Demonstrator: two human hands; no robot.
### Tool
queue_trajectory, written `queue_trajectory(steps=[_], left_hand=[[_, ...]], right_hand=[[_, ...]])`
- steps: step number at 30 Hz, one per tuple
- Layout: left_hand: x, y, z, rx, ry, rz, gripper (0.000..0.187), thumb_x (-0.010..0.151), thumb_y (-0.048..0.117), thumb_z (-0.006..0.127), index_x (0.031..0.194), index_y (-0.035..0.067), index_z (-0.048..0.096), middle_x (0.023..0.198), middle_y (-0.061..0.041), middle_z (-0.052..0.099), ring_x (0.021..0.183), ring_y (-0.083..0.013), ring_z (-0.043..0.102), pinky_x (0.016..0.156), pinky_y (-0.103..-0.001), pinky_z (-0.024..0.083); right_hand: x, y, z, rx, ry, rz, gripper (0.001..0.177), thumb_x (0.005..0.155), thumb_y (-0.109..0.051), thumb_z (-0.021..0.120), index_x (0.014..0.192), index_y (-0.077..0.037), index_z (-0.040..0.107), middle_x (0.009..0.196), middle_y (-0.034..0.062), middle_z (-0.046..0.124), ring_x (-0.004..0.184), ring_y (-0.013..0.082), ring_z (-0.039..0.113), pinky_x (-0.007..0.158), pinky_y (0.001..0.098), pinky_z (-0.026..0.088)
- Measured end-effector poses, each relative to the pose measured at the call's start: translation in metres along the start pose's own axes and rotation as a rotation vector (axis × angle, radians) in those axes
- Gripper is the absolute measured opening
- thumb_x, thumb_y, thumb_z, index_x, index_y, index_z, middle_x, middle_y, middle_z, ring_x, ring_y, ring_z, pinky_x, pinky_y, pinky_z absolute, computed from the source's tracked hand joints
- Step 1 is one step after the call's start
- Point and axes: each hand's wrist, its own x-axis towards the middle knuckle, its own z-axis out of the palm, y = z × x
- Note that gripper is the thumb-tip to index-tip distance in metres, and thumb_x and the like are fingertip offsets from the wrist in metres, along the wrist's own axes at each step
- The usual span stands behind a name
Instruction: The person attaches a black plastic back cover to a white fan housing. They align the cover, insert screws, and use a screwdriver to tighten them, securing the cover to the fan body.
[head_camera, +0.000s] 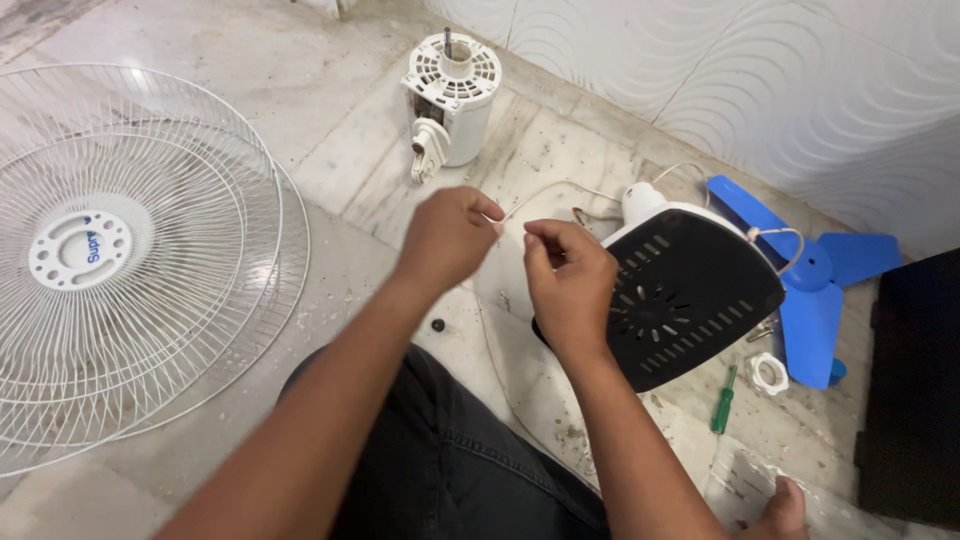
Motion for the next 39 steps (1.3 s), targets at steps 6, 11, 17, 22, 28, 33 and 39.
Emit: queue_trajectory(steps=[6,11,17,22,28,33,39], left_hand=[[0.015,-0.034,-0.04,0.217,-0.167,0.15,0.019,0.078,0.011,0.077,0.097,0.006,0.076,0.084,-0.009,0.077,0.075,-0.0193,0.074,0.069,-0.033,0.058],[0.021,-0.077,-0.046,0.425,-0.284,0.133,0.023,0.076,0.012,0.08,0.098,0.007,0.077,0.087,-0.01,0.076,0.081,-0.025,0.073,0.075,-0.037,0.057],[0.025,-0.123,-0.043,0.522,-0.394,0.149,0.036,0.07,0.012,0.085,0.104,0.008,0.075,0.097,-0.015,0.074,0.093,-0.0319,0.07,0.083,-0.042,0.054],[0.028,-0.142,-0.039,0.545,-0.335,0.268,0.027,0.069,0.014,0.085,0.093,0.006,0.076,0.093,-0.017,0.073,0.091,-0.0356,0.069,0.081,-0.044,0.054],[0.031,-0.136,-0.041,0.528,-0.297,0.214,0.016,0.073,0.014,0.083,0.084,0.005,0.078,0.084,-0.018,0.074,0.082,-0.0343,0.072,0.077,-0.043,0.056],[0.028,-0.102,-0.052,0.422,-0.292,0.139,0.02,0.069,0.013,0.084,0.088,0.005,0.081,0.086,-0.015,0.076,0.078,-0.0303,0.075,0.073,-0.039,0.057],[0.013,-0.027,-0.044,0.348,-0.381,0.035,0.013,0.081,0.012,0.078,0.09,0.003,0.081,0.075,-0.014,0.078,0.065,-0.0217,0.073,0.064,-0.035,0.057]], right_hand=[[-0.006,0.016,0.037,-0.023,-0.188,0.094,0.014,0.089,-0.008,0.073,0.099,-0.001,0.077,0.084,0.0103,0.078,0.073,0.0133,0.072,0.069,0.0273,0.057],[-0.01,0.028,0.07,-0.125,-0.39,0.047,0.018,0.083,-0.007,0.075,0.099,-0.002,0.078,0.09,0.0143,0.076,0.079,0.0213,0.074,0.076,0.0317,0.058],[-0.016,0.033,0.102,-0.264,-0.543,0.124,0.025,0.076,-0.005,0.077,0.101,-0.005,0.078,0.097,0.0132,0.07,0.082,0.0275,0.069,0.078,0.0384,0.055],[-0.019,0.036,0.116,-0.365,-0.549,0.12,0.028,0.074,-0.005,0.078,0.103,-0.009,0.08,0.097,0.0138,0.064,0.092,0.0313,0.065,0.083,0.0416,0.053],[-0.017,0.041,0.119,-0.375,-0.52,-0.007,0.024,0.078,-0.005,0.072,0.099,-0.013,0.082,0.099,0.0133,0.066,0.101,0.0332,0.062,0.09,0.0414,0.052],[-0.009,0.028,0.098,-0.359,-0.555,-0.065,0.024,0.081,-0.005,0.071,0.103,-0.008,0.079,0.101,0.0124,0.07,0.103,0.0342,0.063,0.091,0.0434,0.05],[0.004,-0.005,0.034,-0.349,-0.517,-0.123,0.025,0.083,-0.009,0.072,0.108,-0.009,0.078,0.098,0.0131,0.071,0.099,0.0342,0.065,0.088,0.0436,0.051]])
